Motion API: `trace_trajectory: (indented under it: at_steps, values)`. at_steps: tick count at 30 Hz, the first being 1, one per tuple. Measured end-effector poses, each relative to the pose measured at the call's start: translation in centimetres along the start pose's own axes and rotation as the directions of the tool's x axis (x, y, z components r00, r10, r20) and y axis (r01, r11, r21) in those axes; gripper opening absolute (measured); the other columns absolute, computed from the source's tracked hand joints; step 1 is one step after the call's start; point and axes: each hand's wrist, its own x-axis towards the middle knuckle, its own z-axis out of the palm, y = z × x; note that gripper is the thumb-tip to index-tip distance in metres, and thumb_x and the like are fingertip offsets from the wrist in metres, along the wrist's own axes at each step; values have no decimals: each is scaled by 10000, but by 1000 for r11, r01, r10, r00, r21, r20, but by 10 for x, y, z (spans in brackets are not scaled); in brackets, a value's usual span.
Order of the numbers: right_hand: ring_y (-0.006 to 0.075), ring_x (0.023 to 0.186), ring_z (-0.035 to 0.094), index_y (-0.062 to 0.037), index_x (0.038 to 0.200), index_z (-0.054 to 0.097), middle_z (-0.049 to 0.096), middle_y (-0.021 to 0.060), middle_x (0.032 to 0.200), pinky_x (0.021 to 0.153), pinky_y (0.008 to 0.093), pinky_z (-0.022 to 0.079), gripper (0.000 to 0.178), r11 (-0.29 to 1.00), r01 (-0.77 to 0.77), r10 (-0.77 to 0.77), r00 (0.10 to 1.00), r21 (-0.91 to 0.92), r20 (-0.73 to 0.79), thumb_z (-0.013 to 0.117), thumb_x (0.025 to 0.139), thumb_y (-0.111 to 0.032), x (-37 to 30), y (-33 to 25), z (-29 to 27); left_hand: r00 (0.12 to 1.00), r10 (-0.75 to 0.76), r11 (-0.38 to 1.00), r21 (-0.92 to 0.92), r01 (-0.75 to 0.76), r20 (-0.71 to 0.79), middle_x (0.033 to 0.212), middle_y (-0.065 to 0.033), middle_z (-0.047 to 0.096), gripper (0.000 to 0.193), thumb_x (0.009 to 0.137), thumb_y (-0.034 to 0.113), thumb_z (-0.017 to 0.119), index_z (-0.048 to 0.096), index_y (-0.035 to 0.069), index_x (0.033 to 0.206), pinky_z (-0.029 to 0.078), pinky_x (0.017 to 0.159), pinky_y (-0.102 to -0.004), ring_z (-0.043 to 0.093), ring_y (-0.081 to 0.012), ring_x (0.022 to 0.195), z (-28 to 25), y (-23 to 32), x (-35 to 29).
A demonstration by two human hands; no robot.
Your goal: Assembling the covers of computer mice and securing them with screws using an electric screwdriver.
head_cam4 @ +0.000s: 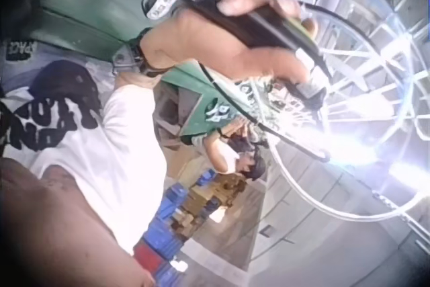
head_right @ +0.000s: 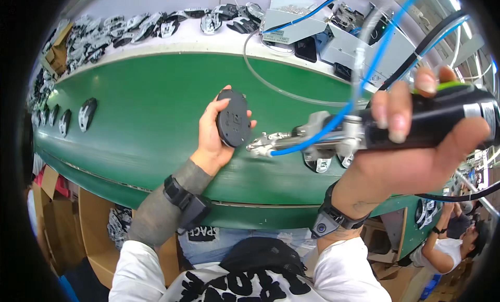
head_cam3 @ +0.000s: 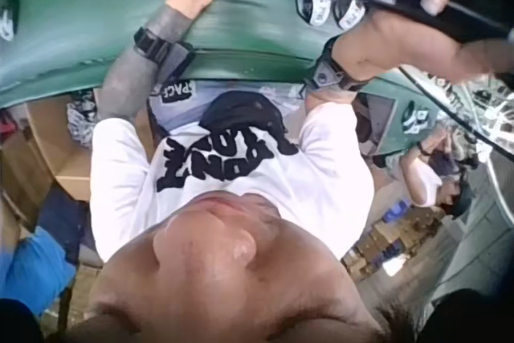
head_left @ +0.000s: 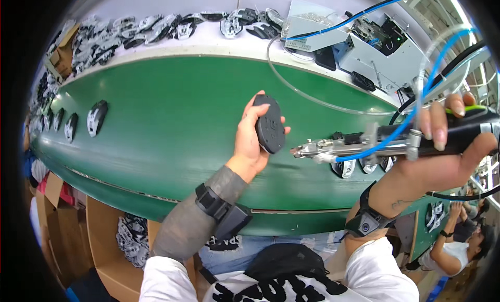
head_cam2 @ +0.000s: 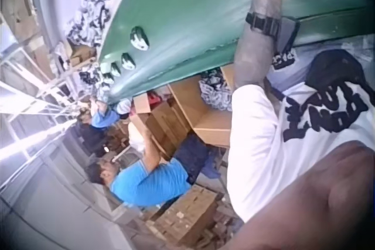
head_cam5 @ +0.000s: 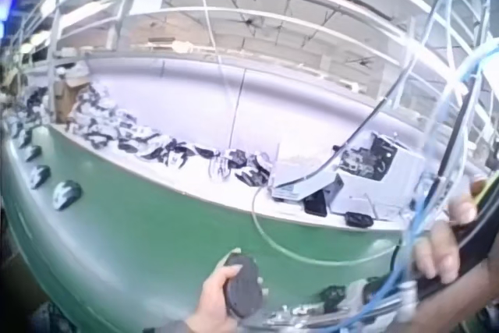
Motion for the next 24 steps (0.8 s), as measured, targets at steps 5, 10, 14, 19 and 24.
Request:
trace_trajectory:
  at_steps: [5,10,14,19,24]
  values:
    - [132,668,532,59,1152,430,541,123,982,621,293,432,545,997,23,-36,982,71,187,608,862,-367,4,-10,-6,998,-34,999,28,36,-56,1070,-100,486,540,835,229,516,373,121,1344,542,715,-398,573,-207,834,-3,3,2]
    - [172,466,563,-24,1153,410,619,118,846,385,255,465,631,930,170,-208,974,325,87,312,912,-598,5,18,-22,994,-92,996,-9,93,64,1076,-104,487,547,823,226,517,374,114,1339,545,726,-407,576,-217,844,6,-5,-4]
    - [163,445,537,-23,1138,418,614,117,828,371,252,445,627,942,171,-185,982,290,21,315,911,-598,3,15,-10,992,-97,995,-3,97,82,1082,-108,489,550,823,228,514,369,111,1341,545,735,-411,576,-221,848,7,-10,-3]
    - [152,419,505,-23,1121,428,608,116,806,354,249,421,623,952,151,-147,988,264,-37,320,910,-599,6,20,21,994,-73,996,-45,77,84,1067,-103,495,511,824,232,517,402,118,1308,551,710,-410,580,-222,836,7,-8,-1]
    - [107,375,394,5,927,502,538,78,660,320,224,325,645,1000,7,-8,996,2,87,361,891,-623,9,22,12,996,-62,993,-95,68,64,1008,-112,550,437,814,227,554,477,139,1235,553,642,-404,618,-243,823,7,-6,-6]
